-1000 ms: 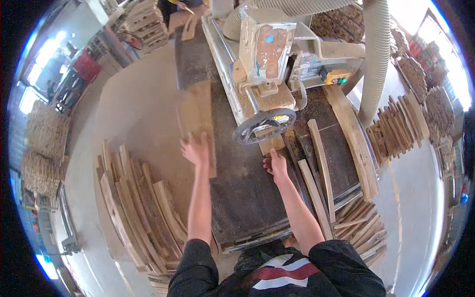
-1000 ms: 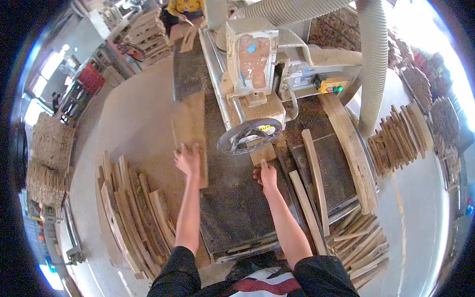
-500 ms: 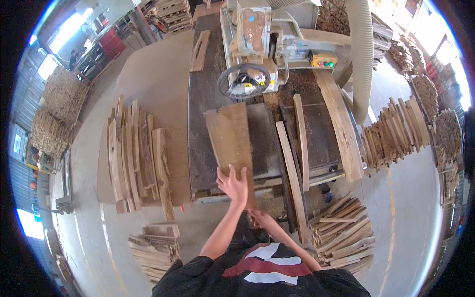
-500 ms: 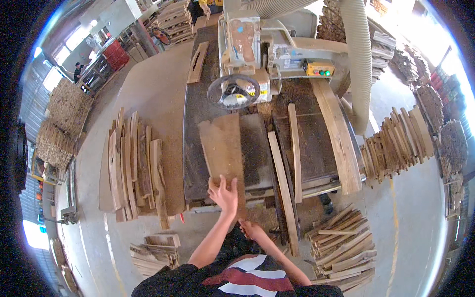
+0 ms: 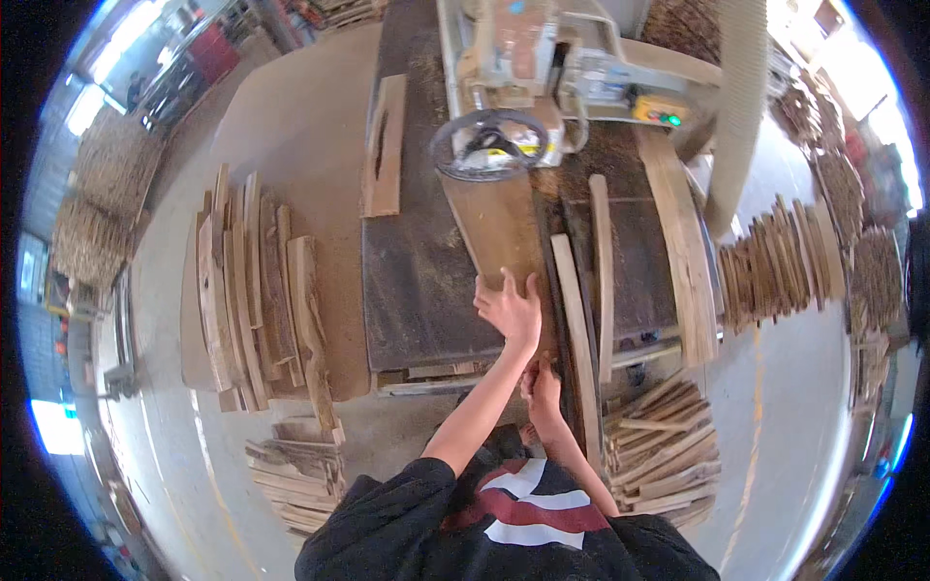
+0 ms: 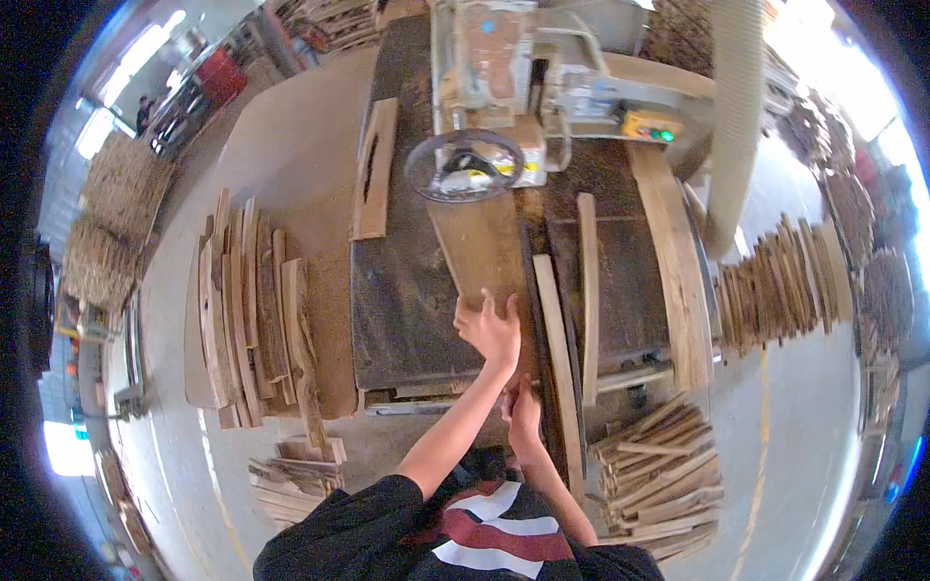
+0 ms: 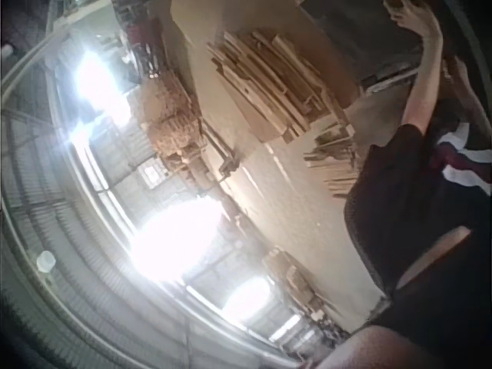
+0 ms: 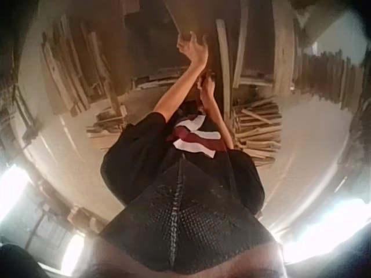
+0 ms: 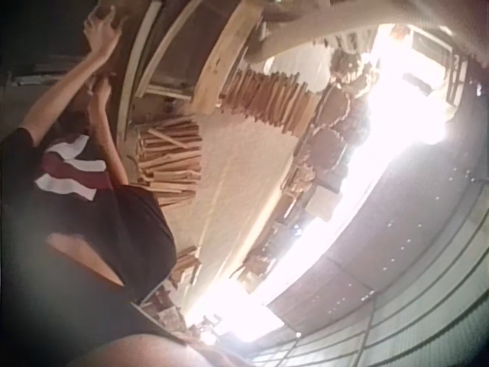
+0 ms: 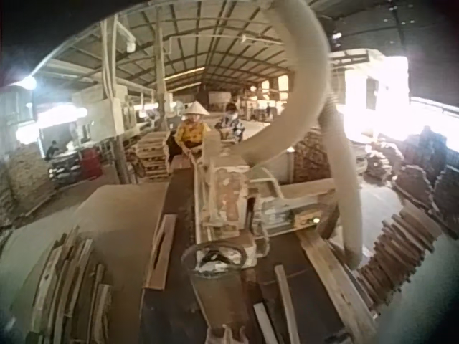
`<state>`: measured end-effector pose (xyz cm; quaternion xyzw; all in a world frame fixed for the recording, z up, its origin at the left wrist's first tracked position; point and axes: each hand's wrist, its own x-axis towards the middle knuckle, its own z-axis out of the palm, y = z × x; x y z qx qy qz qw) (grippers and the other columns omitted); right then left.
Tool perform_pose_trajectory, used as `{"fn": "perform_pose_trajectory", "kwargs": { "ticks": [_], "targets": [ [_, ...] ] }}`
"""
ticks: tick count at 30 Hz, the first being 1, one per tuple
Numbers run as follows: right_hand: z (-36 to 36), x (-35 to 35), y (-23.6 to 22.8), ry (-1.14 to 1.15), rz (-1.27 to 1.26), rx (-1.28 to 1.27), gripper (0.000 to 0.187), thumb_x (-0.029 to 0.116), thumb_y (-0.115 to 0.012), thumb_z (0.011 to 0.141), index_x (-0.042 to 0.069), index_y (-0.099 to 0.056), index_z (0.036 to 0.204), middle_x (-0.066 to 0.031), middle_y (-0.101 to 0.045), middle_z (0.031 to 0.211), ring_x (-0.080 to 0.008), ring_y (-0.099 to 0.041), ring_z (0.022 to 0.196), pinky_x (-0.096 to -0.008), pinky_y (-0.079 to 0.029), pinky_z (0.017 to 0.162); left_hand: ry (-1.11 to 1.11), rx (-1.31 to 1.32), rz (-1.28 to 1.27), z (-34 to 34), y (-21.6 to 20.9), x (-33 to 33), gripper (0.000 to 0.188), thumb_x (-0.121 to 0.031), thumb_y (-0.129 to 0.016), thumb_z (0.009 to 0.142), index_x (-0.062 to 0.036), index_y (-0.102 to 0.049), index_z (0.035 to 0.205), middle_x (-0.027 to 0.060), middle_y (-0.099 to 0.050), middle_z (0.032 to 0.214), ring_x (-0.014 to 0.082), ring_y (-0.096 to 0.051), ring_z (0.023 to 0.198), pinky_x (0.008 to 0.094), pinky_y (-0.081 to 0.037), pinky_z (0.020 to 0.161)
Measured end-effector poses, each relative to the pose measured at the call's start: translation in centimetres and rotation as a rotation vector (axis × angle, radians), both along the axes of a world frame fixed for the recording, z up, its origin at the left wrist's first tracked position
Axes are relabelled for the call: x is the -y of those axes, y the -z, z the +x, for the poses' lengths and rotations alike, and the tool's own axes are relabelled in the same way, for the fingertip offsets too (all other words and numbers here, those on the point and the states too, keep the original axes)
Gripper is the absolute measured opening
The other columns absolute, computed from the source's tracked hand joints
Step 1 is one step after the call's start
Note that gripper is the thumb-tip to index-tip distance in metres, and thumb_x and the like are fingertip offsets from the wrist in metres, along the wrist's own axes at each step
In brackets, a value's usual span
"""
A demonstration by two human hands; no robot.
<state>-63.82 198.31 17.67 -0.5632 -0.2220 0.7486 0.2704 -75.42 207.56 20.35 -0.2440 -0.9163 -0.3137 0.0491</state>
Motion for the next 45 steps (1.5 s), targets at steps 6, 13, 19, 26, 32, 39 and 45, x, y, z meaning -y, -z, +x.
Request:
{"fn": "perform_pose_trajectory", "kwargs": {
  "ticks": [6, 13, 19, 26, 32, 39, 45],
  "targets": [
    [-8.2, -7.4, 0.1, 0.197, -0.068, -0.035, 0.051, 0.053, -0.049, 0.104, 0.017, -0.047, 0.068, 0.0032, -0.038, 0.052, -0.0112, -0.034, 0.041, -0.0275, -0.024, 0.04, -0.052, 0.064, 0.042, -6.5, -1.1, -7.7, 0.044, -0.042, -0.071, 0.089, -0.0124, -0.07, 0.122, 0.0326, -0.043, 0.138, 0.0478, -0.044, 0.12, 0.0564, -0.043, 0.094],
    [-12.5, -10.6, -1.1, 0.282, -0.043, 0.114, 0.051, 0.055, -0.048, 0.103, 0.013, -0.046, 0.074, 0.002, -0.033, 0.052, -0.0129, -0.034, 0.04, -0.0281, -0.024, 0.038, 0.011, -0.074, 0.215, -22.0, -0.8, -7.1, 0.056, -0.03, -0.078, 0.084, -0.0194, -0.059, 0.136, 0.0289, -0.039, 0.143, 0.047, -0.04, 0.128, 0.0585, -0.029, 0.108],
    [-15.0, -14.2, -0.7, 0.217, -0.024, 0.101, 0.051, 0.055, -0.049, 0.103, 0.011, -0.048, 0.077, 0.0016, -0.037, 0.055, -0.012, -0.035, 0.041, -0.0285, -0.025, 0.038, -0.02, 0.157, -0.223, -39.7, -3.1, -6.6, 0.099, -0.035, -0.084, 0.074, -0.0145, -0.033, 0.156, 0.0309, -0.039, 0.147, 0.0516, -0.03, 0.14, 0.0621, -0.027, 0.113],
    [-15.2, -17.5, -3.4, -0.045, 0.065, 0.012, 0.043, 0.05, -0.051, 0.104, 0.008, -0.058, 0.098, -0.0003, -0.055, 0.072, -0.0124, -0.051, 0.056, -0.028, -0.037, 0.046, 0.302, 1.303, 0.492, -35.7, -5.4, 3.7, 0.077, -0.038, -0.063, 0.087, 0.0009, -0.04, 0.149, 0.0233, -0.065, 0.125, 0.0322, -0.072, 0.097, 0.0434, -0.06, 0.083],
    [-11.3, -9.1, -6.0, -0.517, 0.181, 0.052, 0.049, 0.05, -0.054, 0.102, 0.006, -0.061, 0.124, -0.0055, -0.067, 0.098, -0.0149, -0.064, 0.085, -0.03, -0.05, 0.07, 0.277, 1.655, 0.904, -21.8, -4.4, 14.6, 0.06, -0.049, -0.048, 0.101, 0.0007, -0.054, 0.134, 0.0181, -0.066, 0.122, 0.0314, -0.069, 0.105, 0.0459, -0.058, 0.089],
    [-3.3, 3.5, -6.1, -0.84, 0.048, -0.07, 0.063, 0.045, -0.056, 0.101, 0.003, -0.044, 0.146, -0.0092, -0.066, 0.117, -0.0213, -0.067, 0.106, -0.039, -0.056, 0.086, 0.061, 1.761, 0.696, -10.6, 0.4, 21.2, 0.067, -0.056, -0.053, 0.099, -0.0004, -0.054, 0.136, 0.0143, -0.066, 0.123, 0.0259, -0.066, 0.109, 0.0415, -0.053, 0.094],
    [2.8, 8.0, -4.0, -0.764, 0.376, 0.166, 0.057, 0.029, -0.067, 0.098, -0.001, -0.046, 0.141, -0.0113, -0.066, 0.119, -0.0151, -0.068, 0.094, -0.0303, -0.054, 0.081, 0.213, 1.216, 0.534, -3.8, 0.6, 22.7, 0.05, -0.039, -0.061, 0.1, -0.0011, -0.056, 0.133, 0.0128, -0.062, 0.125, 0.0193, -0.058, 0.114, 0.0361, -0.045, 0.1]
  ]
}}
